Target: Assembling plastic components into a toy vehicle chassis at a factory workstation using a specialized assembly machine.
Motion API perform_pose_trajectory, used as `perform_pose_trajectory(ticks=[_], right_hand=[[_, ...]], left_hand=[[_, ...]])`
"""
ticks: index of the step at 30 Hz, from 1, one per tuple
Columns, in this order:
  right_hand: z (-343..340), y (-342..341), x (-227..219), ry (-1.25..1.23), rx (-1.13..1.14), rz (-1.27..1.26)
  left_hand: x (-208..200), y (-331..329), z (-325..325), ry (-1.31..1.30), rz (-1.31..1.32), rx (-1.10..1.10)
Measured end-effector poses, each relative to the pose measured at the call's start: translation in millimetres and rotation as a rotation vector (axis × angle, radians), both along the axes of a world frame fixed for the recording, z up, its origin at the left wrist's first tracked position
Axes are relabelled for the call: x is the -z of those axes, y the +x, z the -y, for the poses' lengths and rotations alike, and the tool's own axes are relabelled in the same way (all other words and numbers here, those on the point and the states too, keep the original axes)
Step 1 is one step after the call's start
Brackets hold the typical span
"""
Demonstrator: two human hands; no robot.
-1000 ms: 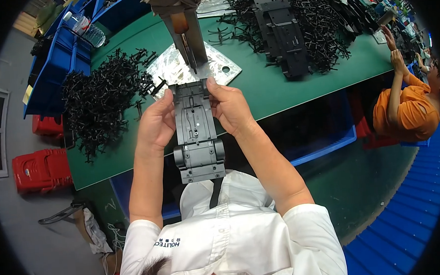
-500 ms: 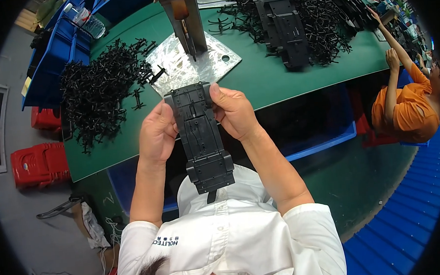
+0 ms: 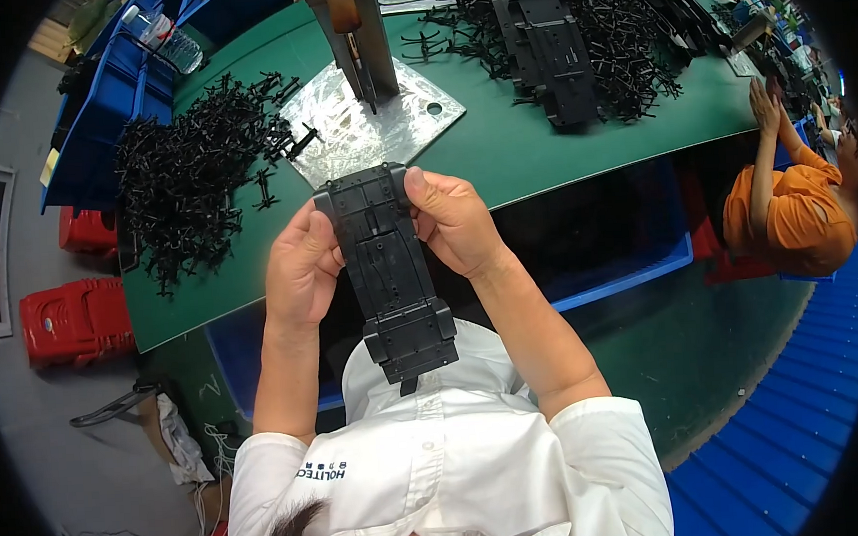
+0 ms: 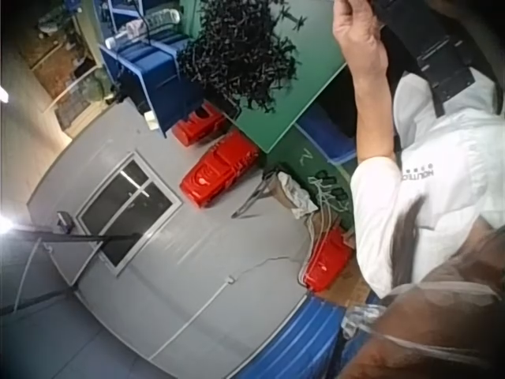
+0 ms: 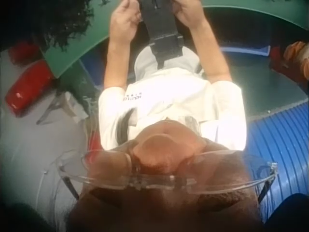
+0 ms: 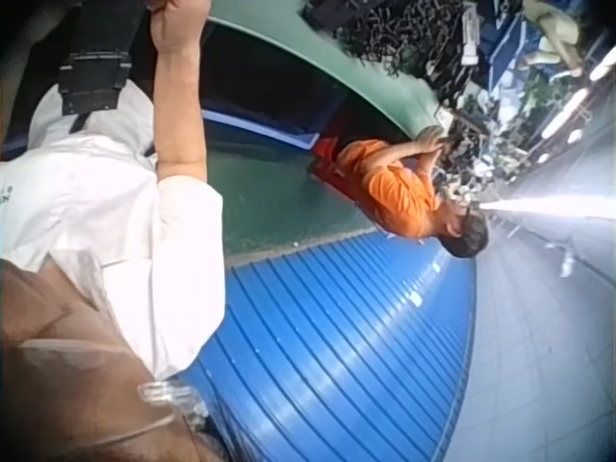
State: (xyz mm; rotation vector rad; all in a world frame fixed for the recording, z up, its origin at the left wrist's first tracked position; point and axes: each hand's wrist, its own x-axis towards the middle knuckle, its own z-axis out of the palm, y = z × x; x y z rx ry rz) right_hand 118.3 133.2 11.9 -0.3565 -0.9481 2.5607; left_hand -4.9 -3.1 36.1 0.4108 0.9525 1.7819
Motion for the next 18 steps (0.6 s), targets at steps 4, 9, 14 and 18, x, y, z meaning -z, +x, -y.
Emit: perform_pose_trajectory(ticks=[4, 9, 14, 18], right_hand=[[0, -1, 1, -0.001, 0.002, -0.009], [-1, -1, 6, 0.009, -0.007, -0.045], [-2, -2, 8, -0.033, -0.006, -0.020], [3, -3, 0, -0.095, -0.003, -0.014]], left_hand=[[2, -2, 1, 0.006, -0.006, 0.009], [1, -1, 1, -0.005, 0.006, -0.006], [5, -2, -1, 0.006, 0.006, -0.001], [6, -2, 0, -0.003, -0.004, -0.014]])
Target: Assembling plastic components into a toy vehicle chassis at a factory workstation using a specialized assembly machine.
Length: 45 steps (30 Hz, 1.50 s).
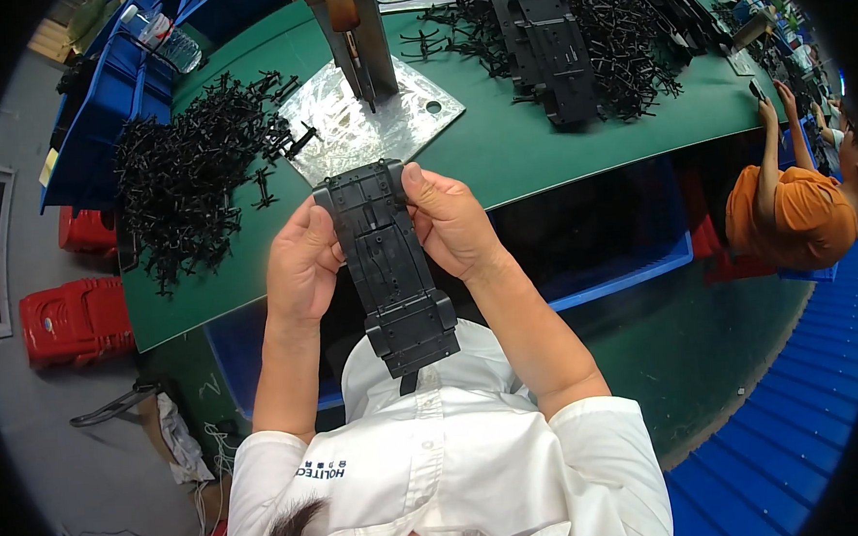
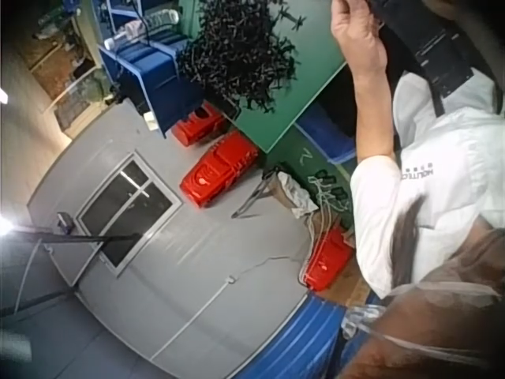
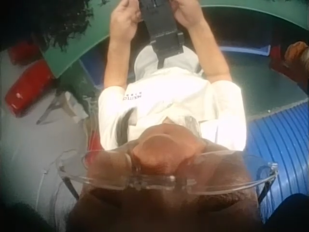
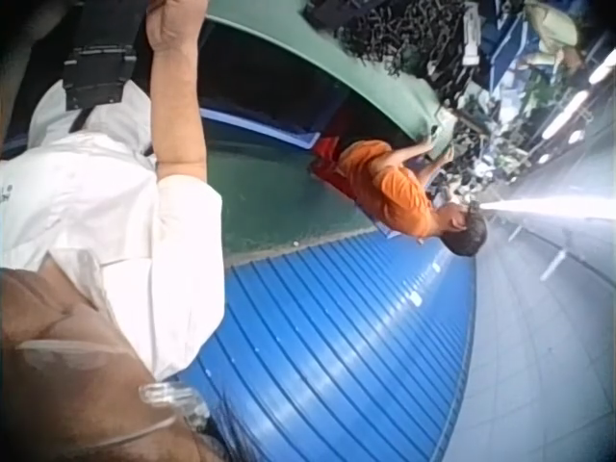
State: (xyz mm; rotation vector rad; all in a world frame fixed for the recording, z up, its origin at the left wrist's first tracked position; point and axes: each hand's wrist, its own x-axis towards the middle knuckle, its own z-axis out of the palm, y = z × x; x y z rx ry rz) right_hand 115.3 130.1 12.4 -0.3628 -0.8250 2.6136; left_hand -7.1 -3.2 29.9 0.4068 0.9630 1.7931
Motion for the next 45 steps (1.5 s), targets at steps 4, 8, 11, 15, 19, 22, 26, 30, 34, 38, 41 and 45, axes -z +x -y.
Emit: perform_pose_trajectory(ticks=[4, 8, 11, 15, 19, 22, 26, 30, 34, 38, 41, 45], right_hand=[[0, -2, 4, -0.094, 0.030, 0.043], [-3, -3, 11, -0.124, 0.071, 0.073], [-7, -5, 11, -0.058, 0.091, 0.066], [-11, -11, 12, -0.084, 0.099, 0.040], [-12, -18, 5, -0.099, 0.165, 0.091], [-15, -23, 2, -0.096, 0.187, 0.123], [-19, -29, -2, -0.107, 0.210, 0.136], [-22, -33, -1, -0.116, 0.212, 0.135], [-24, -35, 0, -0.109, 0.217, 0.138], [-20, -40, -14, -0.107, 0.259, 0.208], [-20, -44, -14, -0.099, 0.258, 0.232], [-22, -48, -14, -0.091, 0.261, 0.251]], left_hand=[[4, 3, -6, -0.005, 0.003, -0.009], [7, 3, -11, -0.038, 0.020, -0.030], [6, 2, -17, -0.034, 0.025, -0.026], [10, 0, -24, -0.018, 0.065, -0.031], [14, -5, -30, -0.038, 0.085, -0.030], [9, -8, -36, -0.041, 0.105, -0.048], [10, -13, -42, -0.051, 0.135, -0.084], [7, -16, -45, -0.056, 0.165, -0.080], [3, -18, -48, -0.046, 0.174, -0.077], [10, -23, -49, -0.040, 0.206, -0.073], [10, -26, -50, -0.071, 0.219, -0.082], [8, -30, -53, -0.073, 0.211, -0.084]])
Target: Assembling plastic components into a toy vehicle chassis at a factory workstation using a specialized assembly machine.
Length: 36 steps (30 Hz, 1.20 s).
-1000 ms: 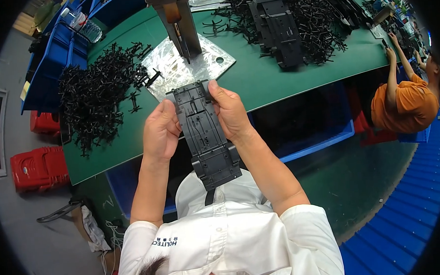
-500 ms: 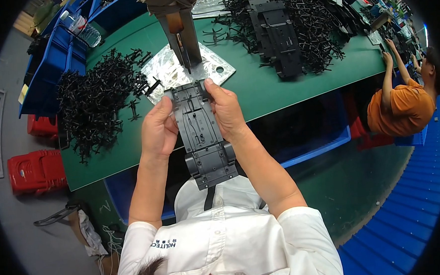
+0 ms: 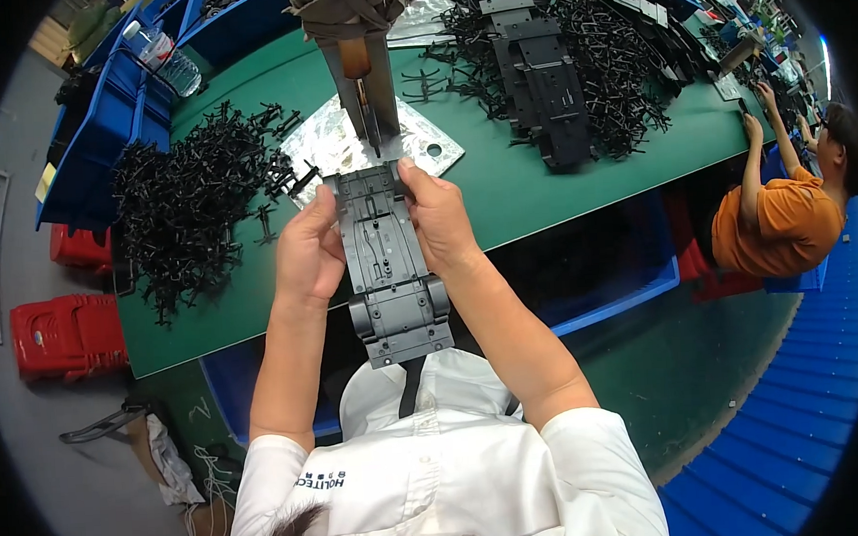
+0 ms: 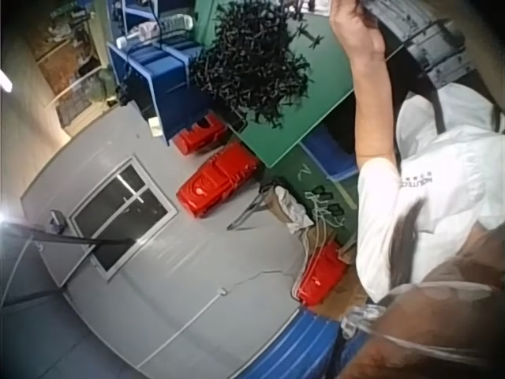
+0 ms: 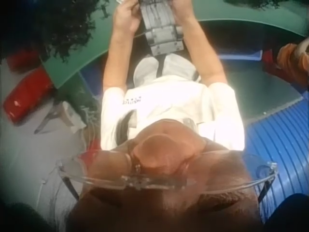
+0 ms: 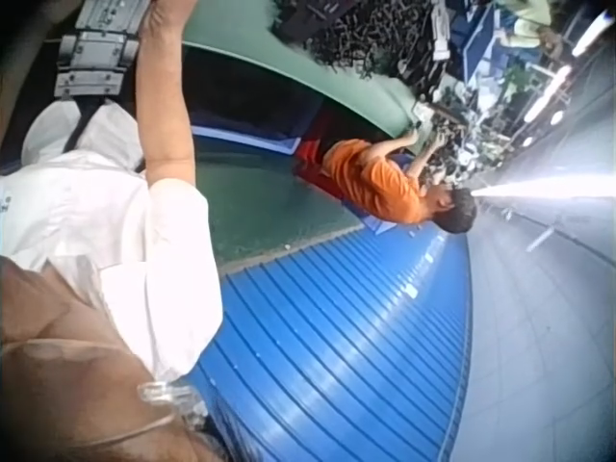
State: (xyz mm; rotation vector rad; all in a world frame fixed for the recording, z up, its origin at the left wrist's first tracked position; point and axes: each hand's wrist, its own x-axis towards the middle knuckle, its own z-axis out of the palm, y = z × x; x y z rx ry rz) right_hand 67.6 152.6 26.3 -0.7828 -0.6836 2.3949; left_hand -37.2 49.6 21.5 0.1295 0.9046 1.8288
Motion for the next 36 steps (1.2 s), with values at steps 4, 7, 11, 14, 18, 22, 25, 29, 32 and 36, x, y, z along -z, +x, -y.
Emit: perform_pose_trajectory(ticks=[4, 7, 11, 14, 18, 22, 25, 29, 32, 36], right_hand=[[-2, -5, -3, 0.008, 0.005, 0.018], [-3, -7, 0, 0.017, 0.016, 0.016], [-5, -8, 2, 0.011, 0.011, 0.004], [0, -15, -7, -0.032, 0.099, 0.081], [-5, -9, 4, 0.013, 0.007, -0.023], [-10, -9, 12, 0.010, 0.010, -0.043], [-13, -8, 16, 0.000, -0.001, -0.080], [-16, -10, 23, -0.008, -0.028, -0.118], [-13, -9, 18, -0.010, -0.002, -0.085], [-17, -7, 20, -0.010, -0.023, -0.113]], left_hand=[[3, -8, -5, 0.010, 0.005, 0.017], [1, -10, -5, 0.007, 0.001, 0.018], [-5, -11, -7, 0.007, -0.007, 0.037], [-1, -13, -8, -0.019, -0.005, 0.027], [-2, -14, -8, -0.022, -0.005, 0.024], [-4, -15, -11, -0.029, -0.008, 0.008], [-6, -15, -12, -0.041, -0.029, 0.010], [-5, -16, -12, -0.043, -0.033, 0.009], [-3, -16, -12, -0.043, -0.030, 0.009], [-6, -15, -13, -0.032, -0.038, 0.011]])
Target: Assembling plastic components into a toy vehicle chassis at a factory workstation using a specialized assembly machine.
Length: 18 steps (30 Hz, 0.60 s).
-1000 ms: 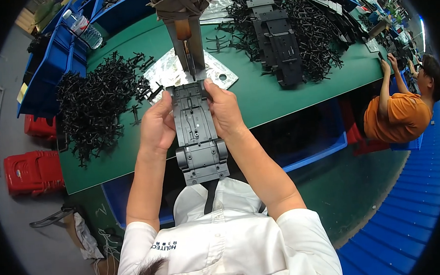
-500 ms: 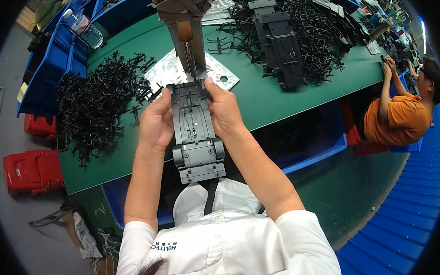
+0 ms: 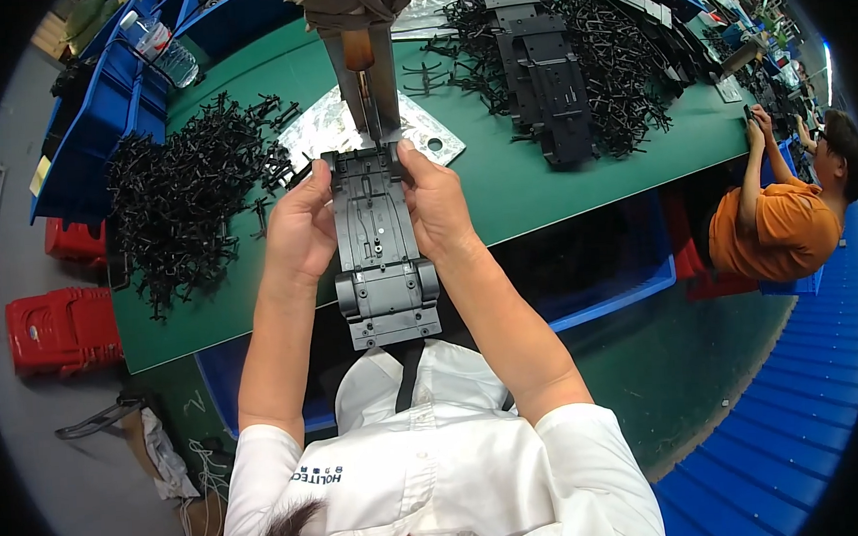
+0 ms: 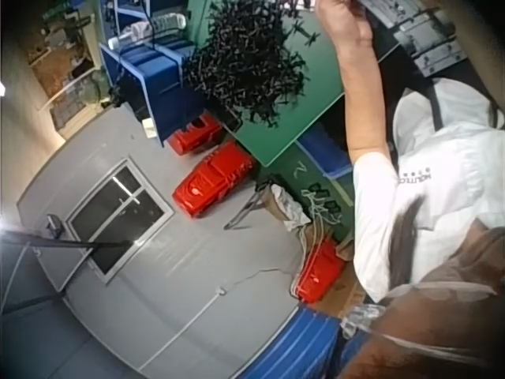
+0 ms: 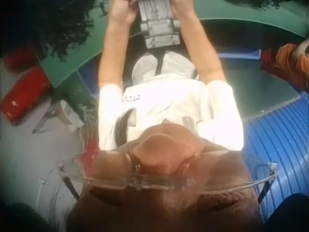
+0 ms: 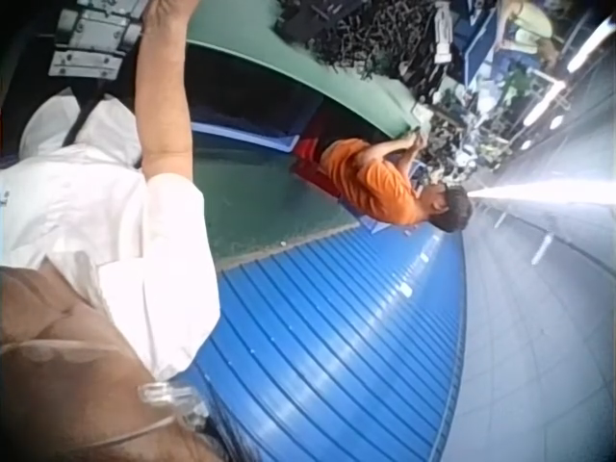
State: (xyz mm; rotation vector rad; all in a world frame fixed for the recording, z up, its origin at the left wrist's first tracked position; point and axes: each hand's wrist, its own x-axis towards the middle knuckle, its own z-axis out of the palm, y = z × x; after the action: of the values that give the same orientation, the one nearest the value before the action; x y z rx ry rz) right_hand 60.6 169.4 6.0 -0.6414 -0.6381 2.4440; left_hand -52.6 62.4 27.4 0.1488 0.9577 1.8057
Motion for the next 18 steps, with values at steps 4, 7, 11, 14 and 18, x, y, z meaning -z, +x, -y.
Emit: perform_pose_trajectory(ticks=[4, 7, 11, 14, 18], right_hand=[[1.2, -2.1, 0.7, -0.002, 0.008, 0.012], [1.5, -1.8, 0.1, -0.005, 0.006, 0.002], [2.6, -1.8, -3.2, 0.010, 0.012, 0.022], [2.2, -1.8, -3.6, -0.013, 0.005, 0.020], [2.6, -2.9, -3.9, -0.010, 0.001, -0.001]], left_hand=[[1.6, -0.9, 0.6, 0.002, -0.002, -0.004], [0.0, -0.7, 0.8, -0.018, -0.013, -0.009], [-0.7, -0.8, 0.7, -0.016, -0.008, -0.013], [-1.3, -1.1, 0.7, -0.011, -0.011, -0.014], [-1.1, -1.2, 1.4, 0.006, -0.008, -0.009]])
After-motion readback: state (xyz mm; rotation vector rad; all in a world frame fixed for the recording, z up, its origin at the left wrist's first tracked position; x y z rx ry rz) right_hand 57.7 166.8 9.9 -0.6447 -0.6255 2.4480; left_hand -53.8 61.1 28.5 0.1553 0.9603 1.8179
